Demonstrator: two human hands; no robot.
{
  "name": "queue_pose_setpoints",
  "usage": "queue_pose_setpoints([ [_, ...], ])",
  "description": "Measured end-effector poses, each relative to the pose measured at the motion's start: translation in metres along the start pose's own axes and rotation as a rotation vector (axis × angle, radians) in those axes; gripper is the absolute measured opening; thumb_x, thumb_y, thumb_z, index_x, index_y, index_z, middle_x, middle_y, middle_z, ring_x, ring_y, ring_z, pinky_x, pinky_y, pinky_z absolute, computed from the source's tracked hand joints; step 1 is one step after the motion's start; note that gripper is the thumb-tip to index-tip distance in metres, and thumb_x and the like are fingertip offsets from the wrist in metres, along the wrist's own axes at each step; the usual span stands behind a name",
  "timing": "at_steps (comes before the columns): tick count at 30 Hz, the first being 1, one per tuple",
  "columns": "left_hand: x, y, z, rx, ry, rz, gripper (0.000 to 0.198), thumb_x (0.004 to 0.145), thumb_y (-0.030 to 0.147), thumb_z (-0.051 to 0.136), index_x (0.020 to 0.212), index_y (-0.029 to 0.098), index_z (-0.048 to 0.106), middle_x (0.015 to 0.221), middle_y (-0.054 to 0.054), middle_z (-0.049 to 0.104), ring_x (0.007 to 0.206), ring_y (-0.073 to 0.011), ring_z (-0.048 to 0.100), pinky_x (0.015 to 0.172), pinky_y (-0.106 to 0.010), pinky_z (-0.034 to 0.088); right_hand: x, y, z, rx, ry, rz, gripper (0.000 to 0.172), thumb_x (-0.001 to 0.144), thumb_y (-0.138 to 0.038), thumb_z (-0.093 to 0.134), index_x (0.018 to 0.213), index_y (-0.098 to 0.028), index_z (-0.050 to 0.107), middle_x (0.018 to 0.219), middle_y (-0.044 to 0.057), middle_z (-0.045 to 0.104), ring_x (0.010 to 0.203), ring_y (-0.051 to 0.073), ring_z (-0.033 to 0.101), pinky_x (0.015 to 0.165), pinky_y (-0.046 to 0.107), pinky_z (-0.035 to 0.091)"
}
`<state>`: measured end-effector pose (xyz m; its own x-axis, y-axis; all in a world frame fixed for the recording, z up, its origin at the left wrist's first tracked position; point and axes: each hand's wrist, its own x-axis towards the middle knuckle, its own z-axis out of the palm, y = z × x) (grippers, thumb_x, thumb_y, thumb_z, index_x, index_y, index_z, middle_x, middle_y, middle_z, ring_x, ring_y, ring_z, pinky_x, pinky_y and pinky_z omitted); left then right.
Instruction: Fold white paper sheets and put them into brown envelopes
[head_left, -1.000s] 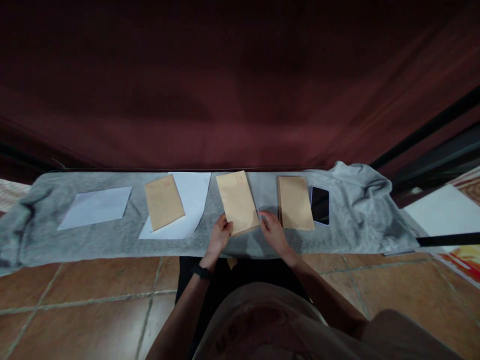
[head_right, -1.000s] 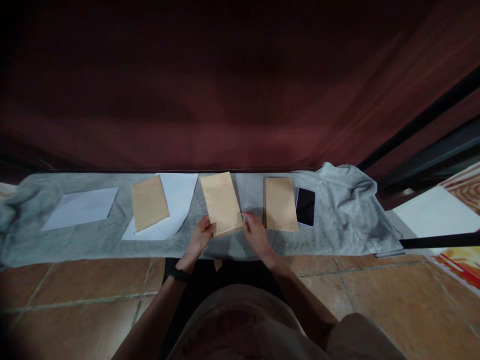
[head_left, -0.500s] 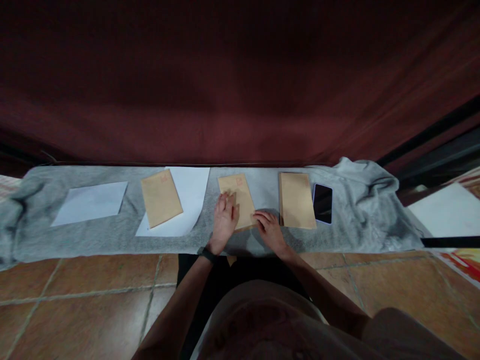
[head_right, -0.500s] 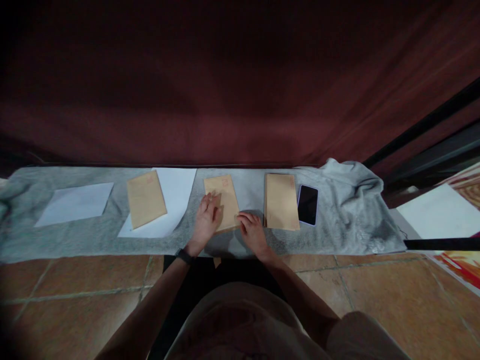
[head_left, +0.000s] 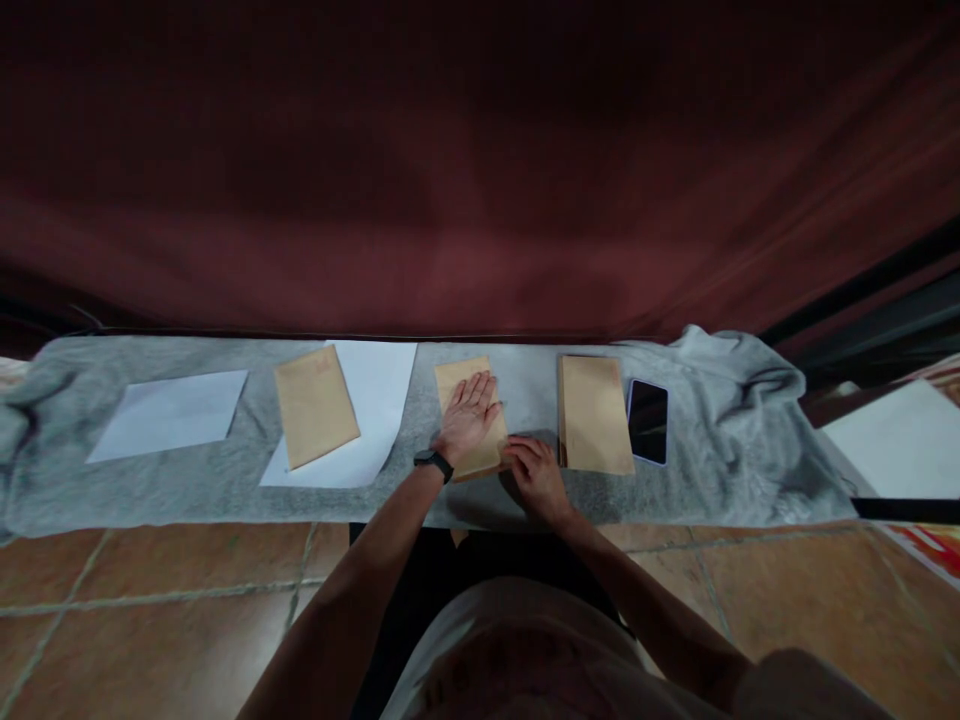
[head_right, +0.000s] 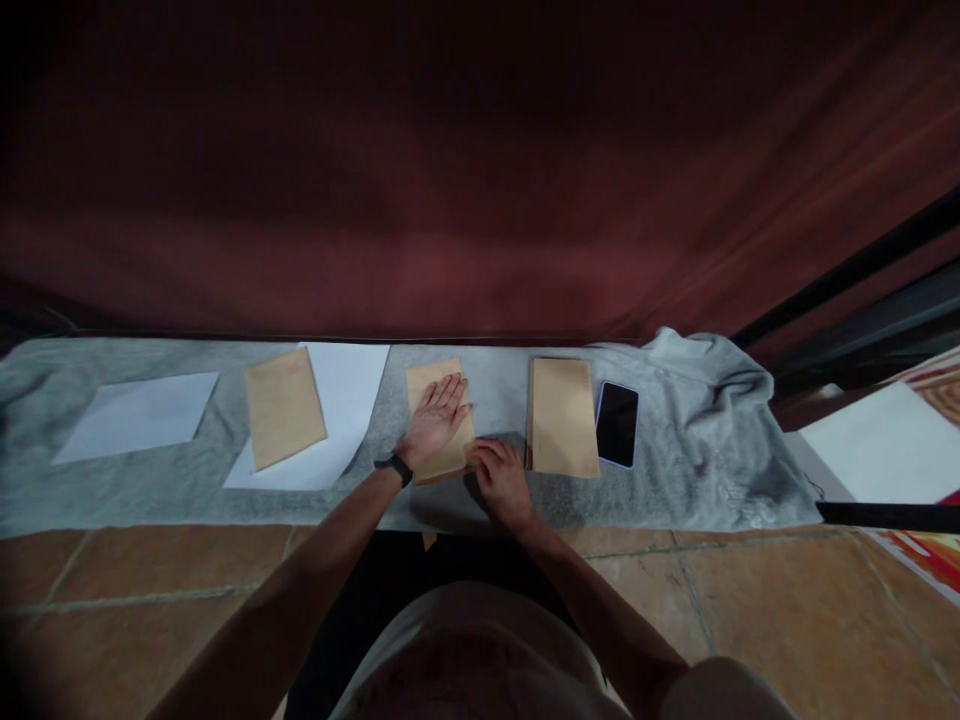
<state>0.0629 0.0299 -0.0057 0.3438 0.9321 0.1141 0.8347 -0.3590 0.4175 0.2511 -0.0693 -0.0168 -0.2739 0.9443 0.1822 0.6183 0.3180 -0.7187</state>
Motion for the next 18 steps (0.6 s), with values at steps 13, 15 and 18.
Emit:
queue_pose_setpoints([
  [13, -0.055, 0.028, 0.005, -0.119, -0.069, 0.055, 0.058, 0.101, 0.033, 0.041, 0.156, 0.015, 0.042, 0.165, -0.012, 0.037, 0.156, -0.0240, 0.029, 0.130, -0.046, 0.014, 0.000, -0.001, 0.000, 0.036, 0.033, 0.007, 0.030, 0.095, -0.011, 0.050, 0.106, -0.025, 0.073, 0.123, 0.006, 0.072, 0.116, 0.025, 0.063, 0.106, 0.045, 0.044],
  [15, -0.064, 0.031, 0.003, -0.112, -0.102, 0.068, 0.057, 0.102, 0.032, 0.041, 0.156, 0.015, 0.043, 0.165, -0.011, 0.038, 0.156, -0.0234, 0.029, 0.131, -0.046, 0.013, 0.001, -0.002, -0.001, 0.045, 0.043, 0.011, 0.029, 0.095, -0.012, 0.049, 0.103, -0.026, 0.073, 0.120, 0.006, 0.073, 0.115, 0.024, 0.063, 0.105, 0.045, 0.045],
  [18, -0.080, 0.035, 0.000, -0.109, -0.136, 0.076, 0.058, 0.101, 0.035, 0.045, 0.156, 0.017, 0.043, 0.165, -0.011, 0.038, 0.156, -0.0242, 0.030, 0.130, -0.047, 0.012, 0.001, -0.003, -0.002, 0.052, 0.050, 0.009, 0.028, 0.096, -0.013, 0.049, 0.104, -0.026, 0.072, 0.117, 0.006, 0.073, 0.114, 0.025, 0.064, 0.104, 0.044, 0.046],
])
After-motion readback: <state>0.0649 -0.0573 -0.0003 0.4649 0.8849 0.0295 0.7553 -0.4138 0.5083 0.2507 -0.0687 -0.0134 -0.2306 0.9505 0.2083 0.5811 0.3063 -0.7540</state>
